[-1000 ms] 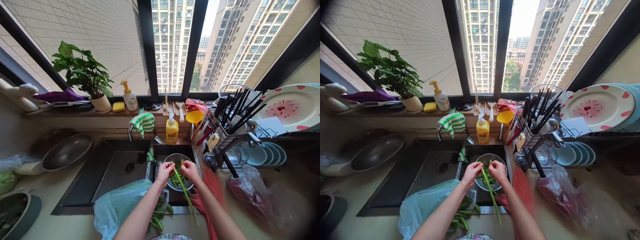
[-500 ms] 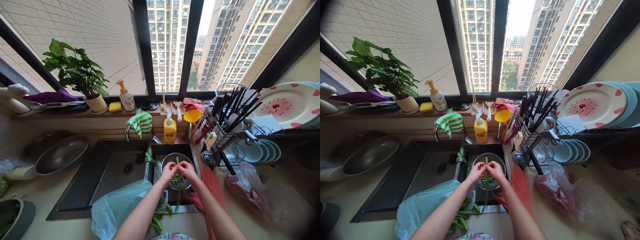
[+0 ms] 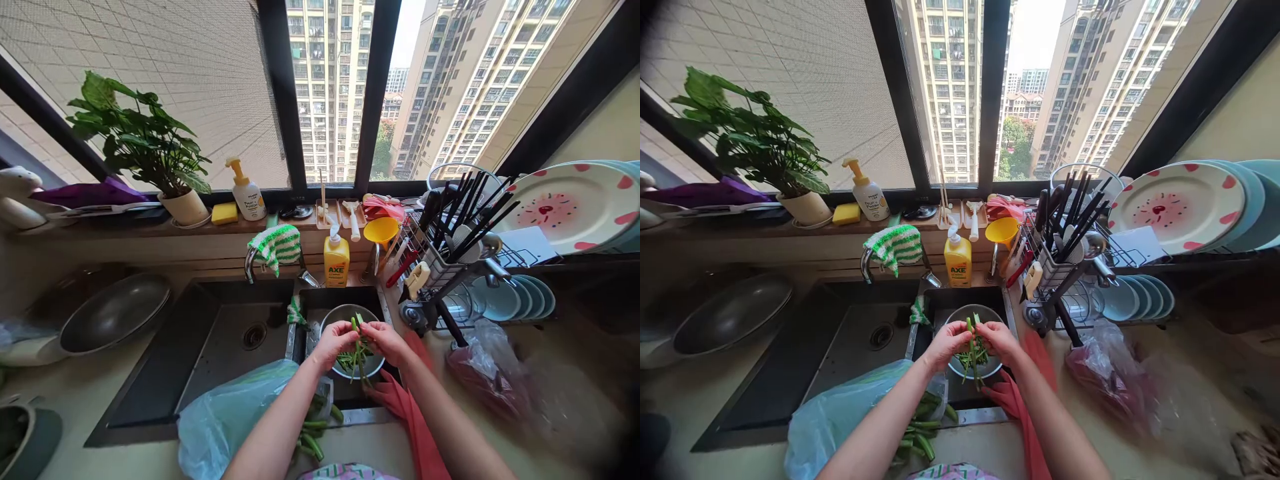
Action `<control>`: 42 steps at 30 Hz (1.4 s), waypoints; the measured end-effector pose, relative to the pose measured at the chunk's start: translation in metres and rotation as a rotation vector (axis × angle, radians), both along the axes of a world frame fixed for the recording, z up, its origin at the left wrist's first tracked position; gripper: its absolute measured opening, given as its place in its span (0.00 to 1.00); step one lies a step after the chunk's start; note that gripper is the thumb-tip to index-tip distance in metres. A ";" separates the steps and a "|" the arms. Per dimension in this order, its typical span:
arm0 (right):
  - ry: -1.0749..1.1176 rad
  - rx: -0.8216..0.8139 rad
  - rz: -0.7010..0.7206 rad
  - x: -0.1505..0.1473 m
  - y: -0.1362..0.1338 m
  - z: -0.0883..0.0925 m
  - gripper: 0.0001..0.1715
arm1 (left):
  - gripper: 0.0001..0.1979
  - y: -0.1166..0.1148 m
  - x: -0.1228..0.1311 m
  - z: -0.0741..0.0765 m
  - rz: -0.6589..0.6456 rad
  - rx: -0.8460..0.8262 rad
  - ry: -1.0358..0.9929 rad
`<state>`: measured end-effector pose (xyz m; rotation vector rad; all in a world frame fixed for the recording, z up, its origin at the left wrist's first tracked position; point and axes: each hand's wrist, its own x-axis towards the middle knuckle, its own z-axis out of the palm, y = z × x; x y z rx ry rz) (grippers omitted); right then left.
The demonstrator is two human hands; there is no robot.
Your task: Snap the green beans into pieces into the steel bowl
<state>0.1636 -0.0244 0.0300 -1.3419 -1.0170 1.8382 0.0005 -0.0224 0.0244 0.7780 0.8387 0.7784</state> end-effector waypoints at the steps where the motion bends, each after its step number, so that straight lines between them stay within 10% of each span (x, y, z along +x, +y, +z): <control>1: -0.119 0.041 -0.051 -0.005 0.000 -0.005 0.26 | 0.19 0.001 0.000 -0.004 0.058 -0.027 0.023; 28: 0.104 0.078 -0.287 -0.019 0.002 -0.011 0.17 | 0.20 0.016 -0.012 -0.019 0.327 -0.140 -0.064; 35: 0.084 0.161 -0.383 -0.012 0.011 -0.016 0.23 | 0.20 0.006 0.006 -0.012 0.047 -0.073 0.048; 42: -0.086 0.320 -0.175 -0.016 0.008 -0.022 0.16 | 0.17 0.001 0.015 -0.023 0.154 -0.015 0.088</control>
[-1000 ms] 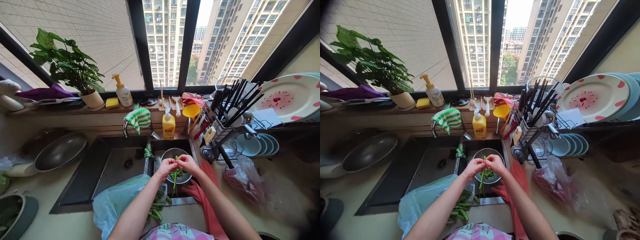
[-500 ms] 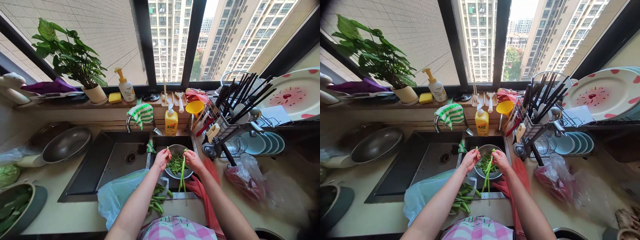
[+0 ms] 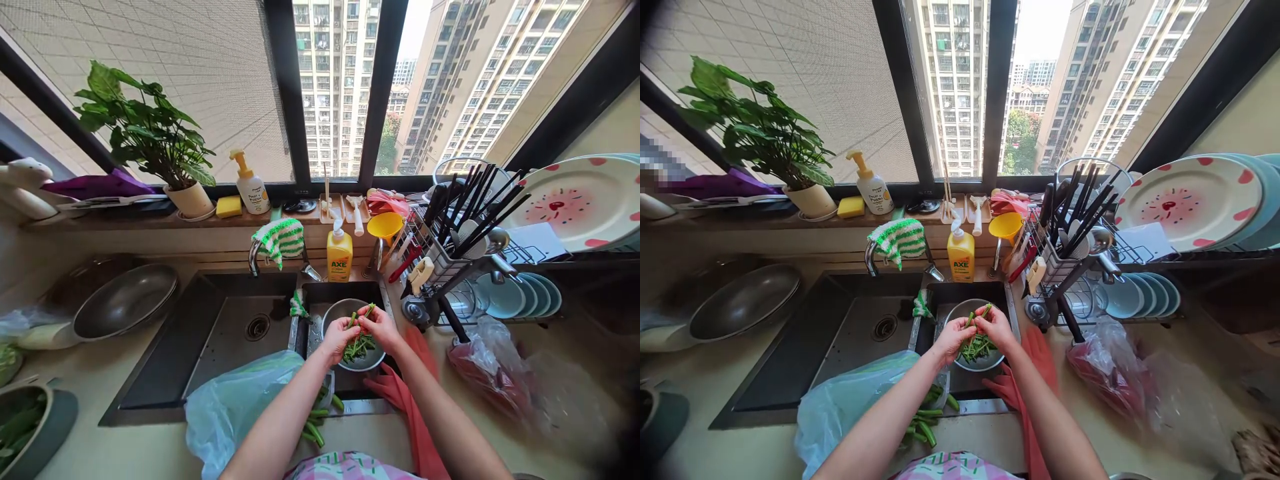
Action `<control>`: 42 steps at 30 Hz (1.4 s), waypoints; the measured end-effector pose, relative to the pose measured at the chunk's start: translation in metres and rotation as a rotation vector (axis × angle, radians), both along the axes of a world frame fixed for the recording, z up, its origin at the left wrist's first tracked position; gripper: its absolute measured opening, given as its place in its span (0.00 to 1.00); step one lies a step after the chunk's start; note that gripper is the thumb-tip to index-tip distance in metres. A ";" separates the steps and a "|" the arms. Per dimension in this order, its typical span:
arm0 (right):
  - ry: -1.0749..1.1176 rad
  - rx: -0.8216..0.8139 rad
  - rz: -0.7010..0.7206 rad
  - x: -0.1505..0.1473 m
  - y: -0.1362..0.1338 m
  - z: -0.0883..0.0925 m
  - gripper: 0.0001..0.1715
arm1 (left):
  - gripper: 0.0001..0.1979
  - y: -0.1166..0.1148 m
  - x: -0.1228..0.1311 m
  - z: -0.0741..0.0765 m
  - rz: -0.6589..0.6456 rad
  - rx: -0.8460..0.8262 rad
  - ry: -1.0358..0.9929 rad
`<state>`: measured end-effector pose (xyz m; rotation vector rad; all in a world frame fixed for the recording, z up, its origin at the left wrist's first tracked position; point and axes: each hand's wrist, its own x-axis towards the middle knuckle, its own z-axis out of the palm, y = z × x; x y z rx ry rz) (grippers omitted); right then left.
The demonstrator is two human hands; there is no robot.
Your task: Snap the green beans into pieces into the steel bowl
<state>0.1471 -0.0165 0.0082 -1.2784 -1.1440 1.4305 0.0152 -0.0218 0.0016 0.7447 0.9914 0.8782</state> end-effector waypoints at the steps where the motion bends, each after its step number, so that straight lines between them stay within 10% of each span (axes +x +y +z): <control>1: -0.120 0.070 -0.040 -0.005 -0.001 -0.002 0.12 | 0.16 0.000 0.002 -0.004 0.047 0.036 0.049; 6: -0.484 0.324 -0.173 -0.027 -0.010 -0.013 0.06 | 0.06 0.002 0.006 -0.018 0.204 0.138 0.180; 13: 0.050 -0.077 -0.185 0.018 -0.009 -0.001 0.20 | 0.13 0.019 -0.024 -0.015 0.328 0.001 0.030; 27: -0.591 0.319 -0.027 -0.007 -0.008 -0.007 0.10 | 0.20 0.014 -0.009 0.011 0.183 -0.141 -0.027; 36: -0.850 0.256 0.105 -0.012 -0.005 -0.015 0.11 | 0.20 0.011 0.002 -0.001 0.293 0.022 0.038; 42: -0.762 0.139 -0.090 0.003 0.003 -0.043 0.09 | 0.18 0.004 0.003 0.000 0.257 0.113 0.024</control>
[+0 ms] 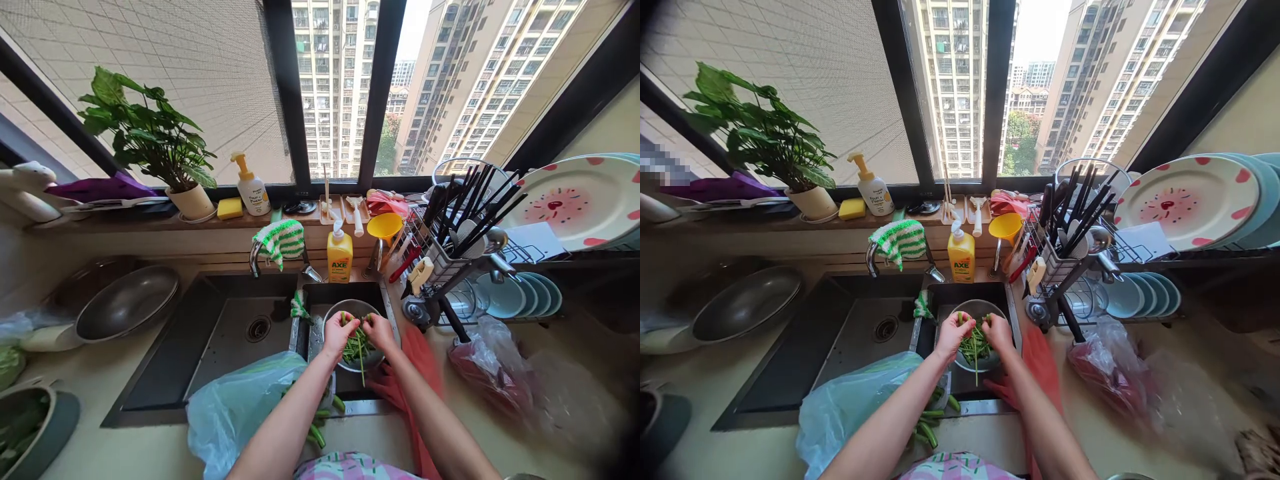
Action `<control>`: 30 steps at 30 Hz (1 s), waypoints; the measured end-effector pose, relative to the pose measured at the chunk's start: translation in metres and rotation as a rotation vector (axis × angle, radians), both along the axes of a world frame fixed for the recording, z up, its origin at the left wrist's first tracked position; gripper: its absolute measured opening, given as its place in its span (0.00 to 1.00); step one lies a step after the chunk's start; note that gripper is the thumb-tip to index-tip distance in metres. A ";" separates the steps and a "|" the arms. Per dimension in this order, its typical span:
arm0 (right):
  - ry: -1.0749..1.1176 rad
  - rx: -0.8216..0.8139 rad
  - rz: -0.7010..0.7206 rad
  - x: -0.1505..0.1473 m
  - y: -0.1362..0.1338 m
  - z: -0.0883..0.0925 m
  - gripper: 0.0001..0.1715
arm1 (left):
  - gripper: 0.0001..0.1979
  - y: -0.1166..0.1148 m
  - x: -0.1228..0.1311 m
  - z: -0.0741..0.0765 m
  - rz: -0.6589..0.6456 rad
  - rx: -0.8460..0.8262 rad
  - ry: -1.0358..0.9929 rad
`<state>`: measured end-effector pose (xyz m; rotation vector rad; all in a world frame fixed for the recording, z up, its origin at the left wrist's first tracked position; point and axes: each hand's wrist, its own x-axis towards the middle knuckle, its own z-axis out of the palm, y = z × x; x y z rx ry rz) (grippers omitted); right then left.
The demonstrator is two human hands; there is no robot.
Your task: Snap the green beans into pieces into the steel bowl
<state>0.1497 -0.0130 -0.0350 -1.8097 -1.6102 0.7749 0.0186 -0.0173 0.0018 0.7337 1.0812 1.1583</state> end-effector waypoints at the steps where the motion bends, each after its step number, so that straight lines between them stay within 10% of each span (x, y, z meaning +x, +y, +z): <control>1: 0.051 -0.024 -0.023 0.003 0.001 -0.004 0.09 | 0.17 0.000 -0.001 0.001 0.001 0.009 0.005; 11: 0.864 -0.348 0.106 -0.003 -0.011 0.015 0.17 | 0.21 0.013 -0.004 -0.007 0.149 -0.084 0.003; 21: 0.754 -0.394 0.174 -0.013 -0.018 0.005 0.14 | 0.22 0.011 -0.004 -0.014 0.154 -0.091 -0.009; 30: 0.562 -0.280 -0.219 -0.007 -0.005 -0.027 0.13 | 0.16 0.003 -0.006 -0.012 0.046 0.053 0.141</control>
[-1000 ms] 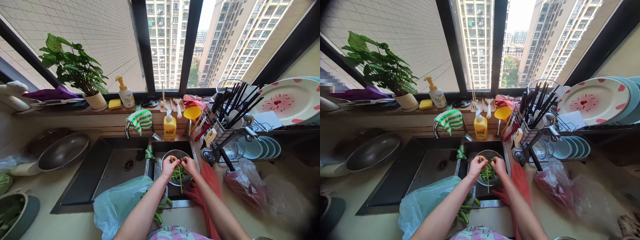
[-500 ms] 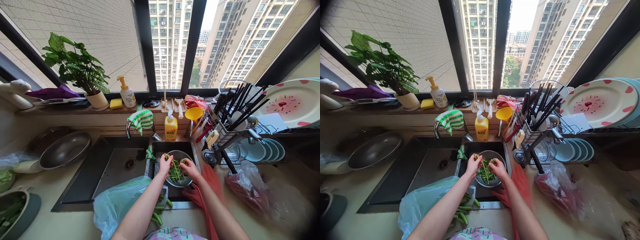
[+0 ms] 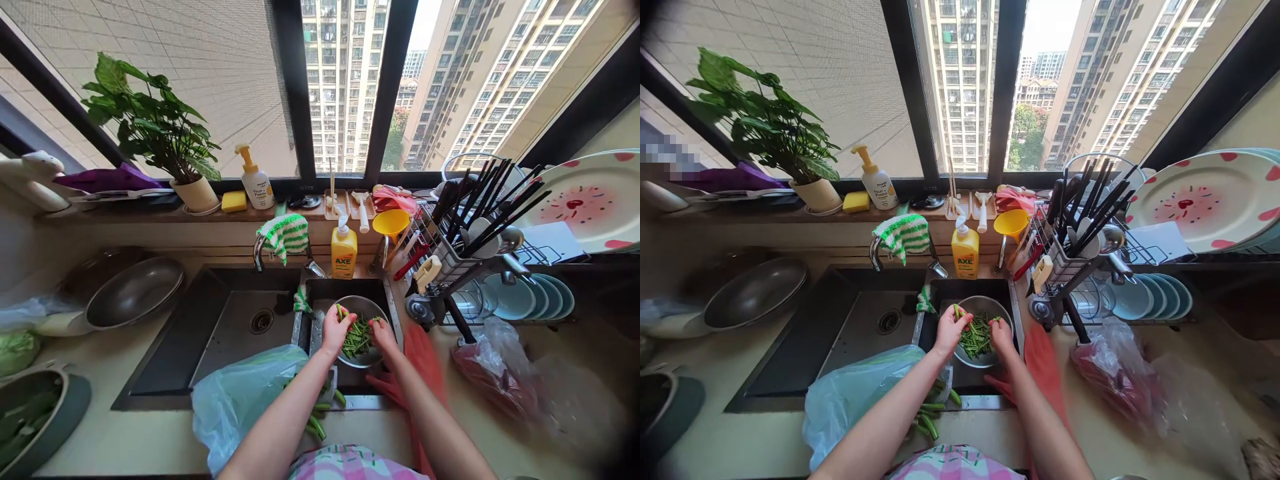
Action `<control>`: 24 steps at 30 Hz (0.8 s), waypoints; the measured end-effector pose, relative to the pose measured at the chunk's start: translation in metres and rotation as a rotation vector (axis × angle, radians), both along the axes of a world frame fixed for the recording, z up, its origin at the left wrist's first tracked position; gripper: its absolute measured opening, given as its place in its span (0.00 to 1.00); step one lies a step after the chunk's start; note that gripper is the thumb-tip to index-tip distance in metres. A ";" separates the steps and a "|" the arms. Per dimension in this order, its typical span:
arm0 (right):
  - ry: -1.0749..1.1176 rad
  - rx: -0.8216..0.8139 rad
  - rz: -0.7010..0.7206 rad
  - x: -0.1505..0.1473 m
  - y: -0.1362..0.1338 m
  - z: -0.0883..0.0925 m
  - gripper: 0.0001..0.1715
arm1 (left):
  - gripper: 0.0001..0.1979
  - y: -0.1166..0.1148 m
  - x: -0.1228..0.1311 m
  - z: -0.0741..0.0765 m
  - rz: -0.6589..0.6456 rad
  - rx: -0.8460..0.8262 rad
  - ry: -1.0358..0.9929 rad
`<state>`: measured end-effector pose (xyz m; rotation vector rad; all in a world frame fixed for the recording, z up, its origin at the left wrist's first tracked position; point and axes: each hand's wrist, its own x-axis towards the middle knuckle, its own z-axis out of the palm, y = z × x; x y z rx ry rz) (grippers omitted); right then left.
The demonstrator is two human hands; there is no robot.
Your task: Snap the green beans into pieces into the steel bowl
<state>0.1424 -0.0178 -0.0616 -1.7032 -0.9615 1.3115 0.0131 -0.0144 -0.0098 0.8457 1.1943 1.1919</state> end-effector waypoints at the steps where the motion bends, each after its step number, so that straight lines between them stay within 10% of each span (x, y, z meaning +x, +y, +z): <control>1: -0.022 0.002 0.008 0.004 0.002 -0.001 0.12 | 0.15 0.001 -0.001 0.000 -0.049 -0.001 0.069; 9: -0.497 0.247 0.264 0.022 -0.011 0.014 0.16 | 0.20 -0.020 -0.042 0.029 -0.174 0.060 0.424; 16: -0.189 0.280 0.598 -0.016 -0.064 0.048 0.12 | 0.09 -0.126 -0.134 0.078 -0.416 0.008 0.503; 24: -0.325 0.300 0.871 -0.051 -0.108 0.049 0.11 | 0.23 -0.184 -0.160 0.051 -0.260 0.019 1.238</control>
